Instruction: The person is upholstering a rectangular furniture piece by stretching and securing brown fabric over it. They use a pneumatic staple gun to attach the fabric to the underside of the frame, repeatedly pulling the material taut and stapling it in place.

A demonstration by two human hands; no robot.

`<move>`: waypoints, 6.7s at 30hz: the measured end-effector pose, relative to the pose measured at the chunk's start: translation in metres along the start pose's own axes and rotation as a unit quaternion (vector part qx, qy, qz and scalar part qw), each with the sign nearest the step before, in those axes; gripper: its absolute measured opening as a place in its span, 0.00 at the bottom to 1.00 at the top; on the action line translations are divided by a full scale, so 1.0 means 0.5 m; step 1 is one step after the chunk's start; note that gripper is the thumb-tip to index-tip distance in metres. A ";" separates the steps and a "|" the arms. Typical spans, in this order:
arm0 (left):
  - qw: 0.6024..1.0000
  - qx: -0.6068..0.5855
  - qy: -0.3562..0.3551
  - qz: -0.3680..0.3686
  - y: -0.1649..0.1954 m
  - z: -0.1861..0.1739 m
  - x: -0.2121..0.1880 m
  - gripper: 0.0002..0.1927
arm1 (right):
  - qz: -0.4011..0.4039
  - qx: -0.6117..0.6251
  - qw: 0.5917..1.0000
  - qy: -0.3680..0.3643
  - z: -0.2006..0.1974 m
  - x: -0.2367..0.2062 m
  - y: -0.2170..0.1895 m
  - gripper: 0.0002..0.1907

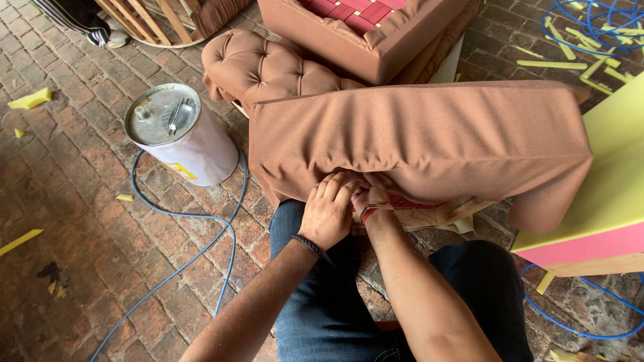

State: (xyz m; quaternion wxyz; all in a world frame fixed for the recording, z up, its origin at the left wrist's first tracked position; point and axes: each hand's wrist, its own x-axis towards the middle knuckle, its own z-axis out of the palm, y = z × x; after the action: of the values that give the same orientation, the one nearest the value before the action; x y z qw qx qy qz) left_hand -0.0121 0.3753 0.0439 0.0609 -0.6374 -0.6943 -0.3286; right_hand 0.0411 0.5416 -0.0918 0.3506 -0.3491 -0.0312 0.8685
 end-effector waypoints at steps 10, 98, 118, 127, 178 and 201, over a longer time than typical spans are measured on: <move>0.984 0.159 -0.011 0.081 0.031 -0.005 0.010 0.33 | 0.041 -0.098 0.993 0.053 -0.172 -0.247 -0.013 0.19; 0.948 -0.181 -0.020 -0.260 -0.232 0.285 0.216 0.08 | -0.363 -0.597 0.713 -0.065 0.070 0.029 -0.134 0.18; 0.984 0.074 -0.069 -0.149 -0.077 0.299 0.058 0.37 | -0.411 -0.598 0.679 -0.109 0.121 0.077 -0.156 0.08; 0.934 0.283 -0.126 -0.180 -0.052 0.293 0.107 0.35 | -0.474 -0.678 0.552 -0.101 0.112 0.082 -0.162 0.10; 0.907 0.241 -0.275 -0.209 -0.127 0.260 0.172 0.23 | -0.383 -0.836 0.377 -0.110 -0.024 -0.105 -0.154 0.41; 0.924 0.062 -0.253 -0.280 -0.036 0.139 0.039 0.45 | -0.122 -0.951 0.256 -0.121 0.183 0.013 -0.170 0.20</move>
State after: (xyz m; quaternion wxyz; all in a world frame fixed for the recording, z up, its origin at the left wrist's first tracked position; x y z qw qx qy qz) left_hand -0.0087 0.4297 -0.0071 -0.1718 -0.4743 -0.8556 -0.1162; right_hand 0.0304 0.6270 -0.0011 -0.1402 -0.3137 -0.9191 0.1926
